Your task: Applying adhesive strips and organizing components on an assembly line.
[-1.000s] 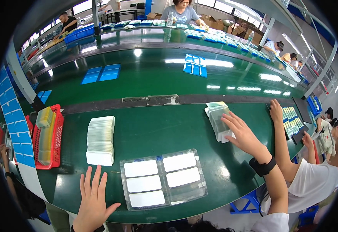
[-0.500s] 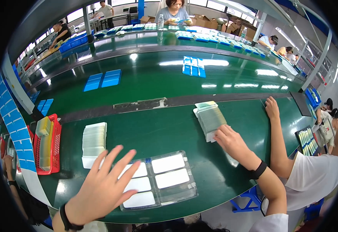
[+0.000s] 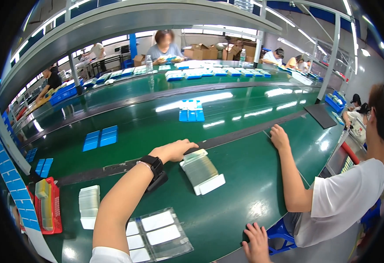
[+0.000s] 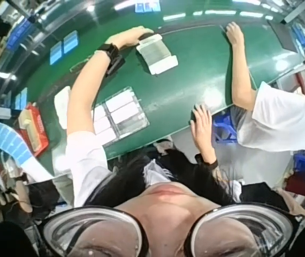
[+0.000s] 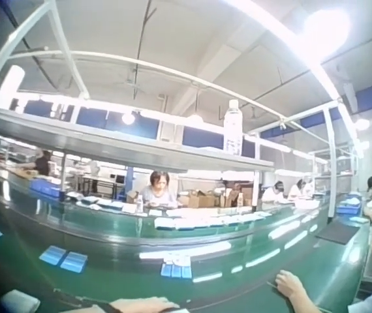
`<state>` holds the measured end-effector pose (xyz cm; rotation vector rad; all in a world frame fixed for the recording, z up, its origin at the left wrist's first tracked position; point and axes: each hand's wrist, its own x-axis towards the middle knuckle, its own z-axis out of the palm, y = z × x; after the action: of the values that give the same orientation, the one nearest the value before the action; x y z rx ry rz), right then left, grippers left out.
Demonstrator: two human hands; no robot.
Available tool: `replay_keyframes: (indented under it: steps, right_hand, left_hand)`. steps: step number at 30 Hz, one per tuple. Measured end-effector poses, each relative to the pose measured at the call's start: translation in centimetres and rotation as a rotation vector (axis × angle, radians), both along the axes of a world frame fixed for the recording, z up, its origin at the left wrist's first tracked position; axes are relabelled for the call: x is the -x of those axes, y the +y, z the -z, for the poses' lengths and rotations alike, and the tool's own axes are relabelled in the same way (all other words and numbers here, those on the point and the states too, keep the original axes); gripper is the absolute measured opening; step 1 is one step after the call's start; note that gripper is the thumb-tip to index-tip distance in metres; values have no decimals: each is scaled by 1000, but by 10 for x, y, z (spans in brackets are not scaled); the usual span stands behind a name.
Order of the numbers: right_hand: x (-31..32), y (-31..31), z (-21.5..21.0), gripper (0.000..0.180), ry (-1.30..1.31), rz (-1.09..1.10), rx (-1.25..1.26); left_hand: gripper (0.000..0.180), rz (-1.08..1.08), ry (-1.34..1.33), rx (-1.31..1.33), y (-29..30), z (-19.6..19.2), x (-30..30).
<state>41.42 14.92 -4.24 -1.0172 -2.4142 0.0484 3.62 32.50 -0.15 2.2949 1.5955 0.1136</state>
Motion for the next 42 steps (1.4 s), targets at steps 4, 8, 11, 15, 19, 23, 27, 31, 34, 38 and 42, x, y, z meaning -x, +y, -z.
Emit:
replay_keyframes:
  steps: [4, 8, 11, 15, 19, 23, 27, 31, 34, 38, 42]
  right_hand:
    - [-9, -4, 4, 31, 17, 55, 17]
    - [-2, -3, 11, 31, 39, 66, 55]
    - [0, 4, 13, 31, 39, 50, 68]
    - [1, 9, 17, 32, 30, 34, 99]
    - [4, 6, 21, 32, 26, 29, 147]
    - [8, 6, 21, 32, 27, 31, 173]
    - [10, 8, 20, 32, 28, 22, 185]
    - [12, 4, 19, 32, 25, 27, 202]
    - [13, 4, 17, 33, 25, 29, 208]
    - [15, 5, 14, 33, 27, 26, 212]
    - [17, 7, 12, 33, 32, 24, 214]
  left_hand:
    - [61, 28, 3, 102, 17, -1, -17]
    - [42, 23, -7, 116, 25, -6, -25]
    - [36, 20, 3, 103, 29, -3, -27]
    - [33, 32, 41, 103, 32, -6, -28]
    - [32, -45, -205, 12, 35, -6, -15]
    - [20, -174, -155, -141, 29, 2, 2]
    - [22, -268, -330, -194, 25, 21, 7]
    - [27, -338, -365, -98, 23, 14, 6]
    - [30, -324, -324, -117, 25, 19, -2]
    - [23, -255, -356, -79, 23, 17, -6]
    - [19, -160, -434, -32, 29, 25, -5]
